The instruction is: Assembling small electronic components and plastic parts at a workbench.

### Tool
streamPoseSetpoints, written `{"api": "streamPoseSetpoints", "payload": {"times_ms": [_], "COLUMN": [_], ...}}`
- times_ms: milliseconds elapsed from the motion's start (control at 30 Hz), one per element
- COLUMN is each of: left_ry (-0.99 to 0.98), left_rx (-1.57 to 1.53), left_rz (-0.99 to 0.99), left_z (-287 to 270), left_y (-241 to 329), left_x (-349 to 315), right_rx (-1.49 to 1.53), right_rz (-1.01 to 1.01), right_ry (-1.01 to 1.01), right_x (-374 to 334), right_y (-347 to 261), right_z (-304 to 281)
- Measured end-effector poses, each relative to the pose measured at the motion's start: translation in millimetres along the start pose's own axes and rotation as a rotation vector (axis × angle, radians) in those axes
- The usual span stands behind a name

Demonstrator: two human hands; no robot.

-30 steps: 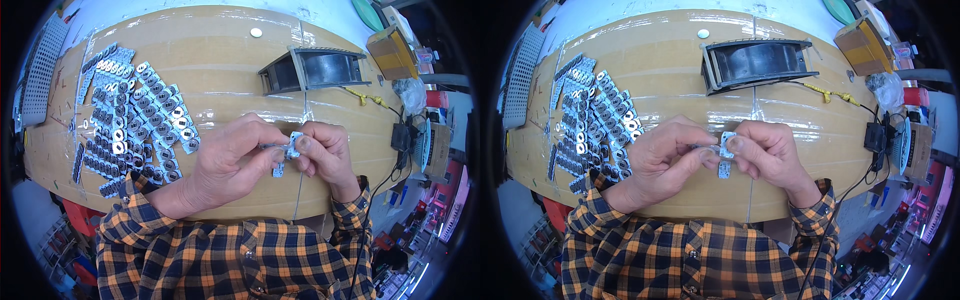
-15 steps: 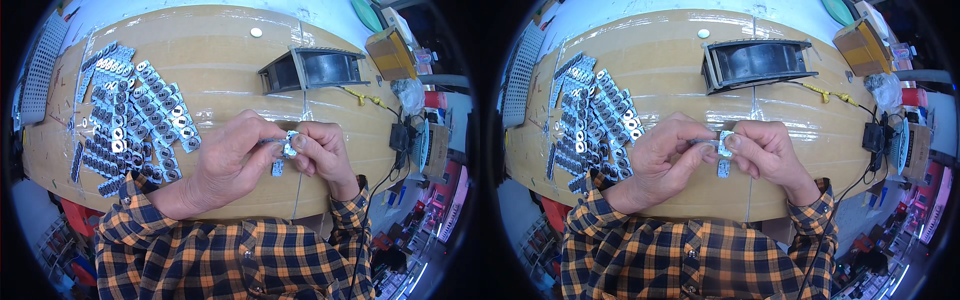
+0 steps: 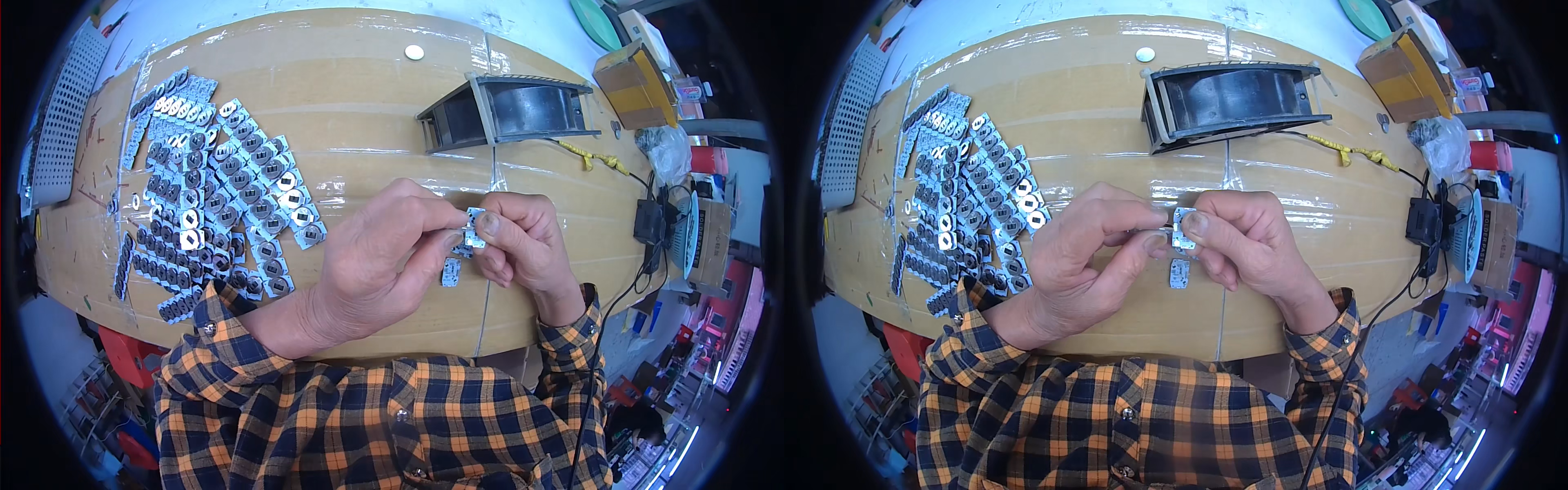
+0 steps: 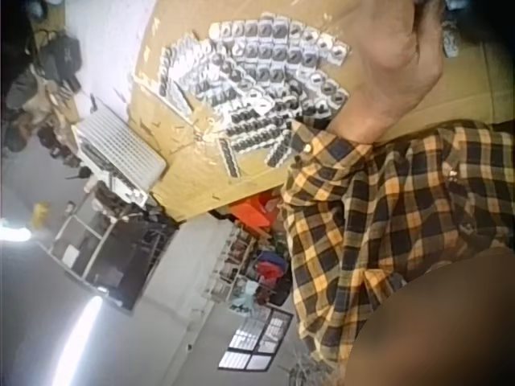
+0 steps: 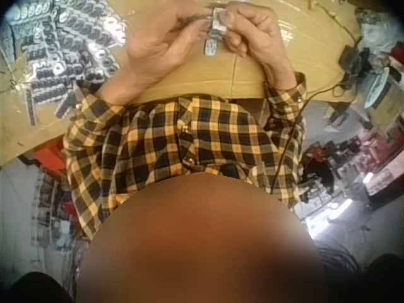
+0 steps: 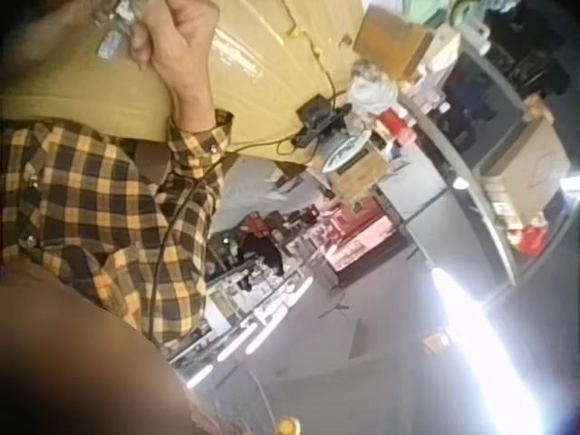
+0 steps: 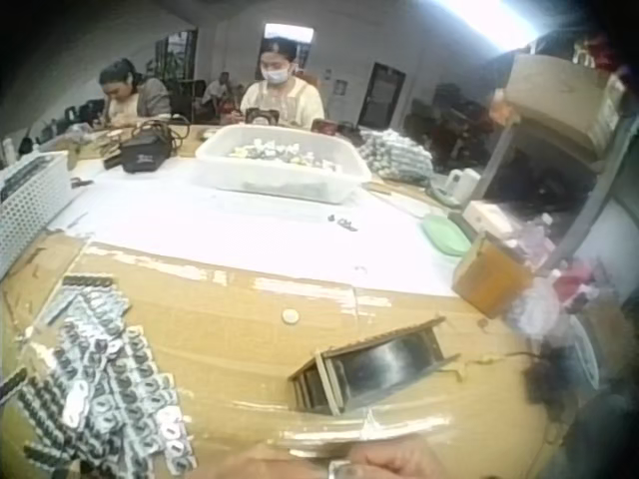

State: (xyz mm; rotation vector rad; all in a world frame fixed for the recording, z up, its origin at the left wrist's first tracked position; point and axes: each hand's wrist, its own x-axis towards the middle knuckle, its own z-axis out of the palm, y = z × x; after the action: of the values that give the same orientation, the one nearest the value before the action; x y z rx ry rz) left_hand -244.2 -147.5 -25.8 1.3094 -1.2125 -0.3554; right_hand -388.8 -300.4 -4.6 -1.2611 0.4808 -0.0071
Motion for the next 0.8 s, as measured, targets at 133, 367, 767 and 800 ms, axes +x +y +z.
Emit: {"api": "streamPoseSetpoints", "payload": {"times_ms": [133, 367, 767, 800], "left_ry": [0.027, -0.102, -0.002, -0.004], "left_rx": [-0.007, -0.054, -0.423, -0.423], "left_rz": [-0.001, -0.063, -0.420, -0.422], "left_z": [-1.2, -3.9, -6.0, -6.1], "left_y": [1.4, -1.7, -1.5, 0.1], "left_x": [2.4, -0.5, 1.3, 1.5], "right_rx": [-0.003, -0.065, -0.711, -0.734], "right_rz": [0.007, -0.027, -0.361, -0.408], "right_ry": [0.002, 0.065, -0.133, -0.124], "right_x": [-1.0, -1.0, -3.5, -2.3], "right_y": [-0.8, 3.0, -1.3, -1.0], "right_z": [-0.6, -0.1, -6.2, -8.5]}}
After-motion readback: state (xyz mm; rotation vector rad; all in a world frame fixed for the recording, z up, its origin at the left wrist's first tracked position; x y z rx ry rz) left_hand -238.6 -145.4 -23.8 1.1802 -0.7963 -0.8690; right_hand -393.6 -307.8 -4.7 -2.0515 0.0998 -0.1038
